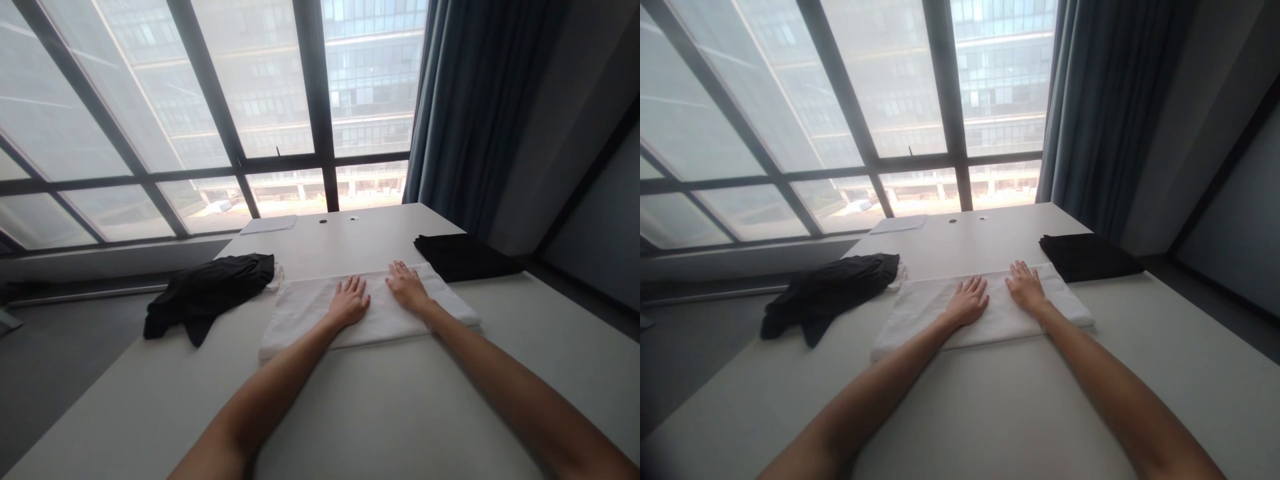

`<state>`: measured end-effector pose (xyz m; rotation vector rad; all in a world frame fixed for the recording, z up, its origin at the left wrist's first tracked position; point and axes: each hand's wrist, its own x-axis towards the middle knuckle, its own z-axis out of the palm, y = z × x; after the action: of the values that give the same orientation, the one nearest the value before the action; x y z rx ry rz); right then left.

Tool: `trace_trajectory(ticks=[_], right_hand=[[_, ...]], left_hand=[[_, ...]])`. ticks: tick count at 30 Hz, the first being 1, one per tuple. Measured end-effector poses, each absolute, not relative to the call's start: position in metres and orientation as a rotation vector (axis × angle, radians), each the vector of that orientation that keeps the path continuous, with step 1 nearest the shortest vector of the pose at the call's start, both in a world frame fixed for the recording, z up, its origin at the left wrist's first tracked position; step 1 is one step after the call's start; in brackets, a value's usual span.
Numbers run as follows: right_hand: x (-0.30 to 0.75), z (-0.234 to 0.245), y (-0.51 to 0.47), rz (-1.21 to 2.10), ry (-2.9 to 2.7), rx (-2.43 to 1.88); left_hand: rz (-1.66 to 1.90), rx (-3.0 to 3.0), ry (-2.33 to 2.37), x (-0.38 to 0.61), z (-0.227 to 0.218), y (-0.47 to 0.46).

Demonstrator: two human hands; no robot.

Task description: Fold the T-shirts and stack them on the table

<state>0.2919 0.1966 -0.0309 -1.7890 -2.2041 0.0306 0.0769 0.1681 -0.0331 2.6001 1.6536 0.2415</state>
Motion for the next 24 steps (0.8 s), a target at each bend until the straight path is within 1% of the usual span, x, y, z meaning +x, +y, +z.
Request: trace_trajectory(ticks=[3, 7, 14, 20, 24], right_hand=[[0.314, -0.032, 0.207, 0.072, -2.211, -1.839], [0.338, -0.036, 0.217, -0.021, -2.101, -1.864], [0.355, -0.051, 0.222, -0.008, -2.14, -1.916], [0.356, -0.056, 0.225, -0.031, -2.132, -1.916], [0.356, -0.056, 0.225, -0.025, -2.127, -1.905]], left_hand=[[0.23, 2.595, 1.653, 0.076, -0.033, 0.169], [0.206, 2.583, 1.657, 0.077, -0.031, 0.168], [0.16, 2.55, 1.673, 0.073, -0.026, 0.171], [0.106, 2.418, 1.861, 0.033, -0.018, 0.18], [0.144, 2.379, 1.962, 0.024, -0.018, 0.183]])
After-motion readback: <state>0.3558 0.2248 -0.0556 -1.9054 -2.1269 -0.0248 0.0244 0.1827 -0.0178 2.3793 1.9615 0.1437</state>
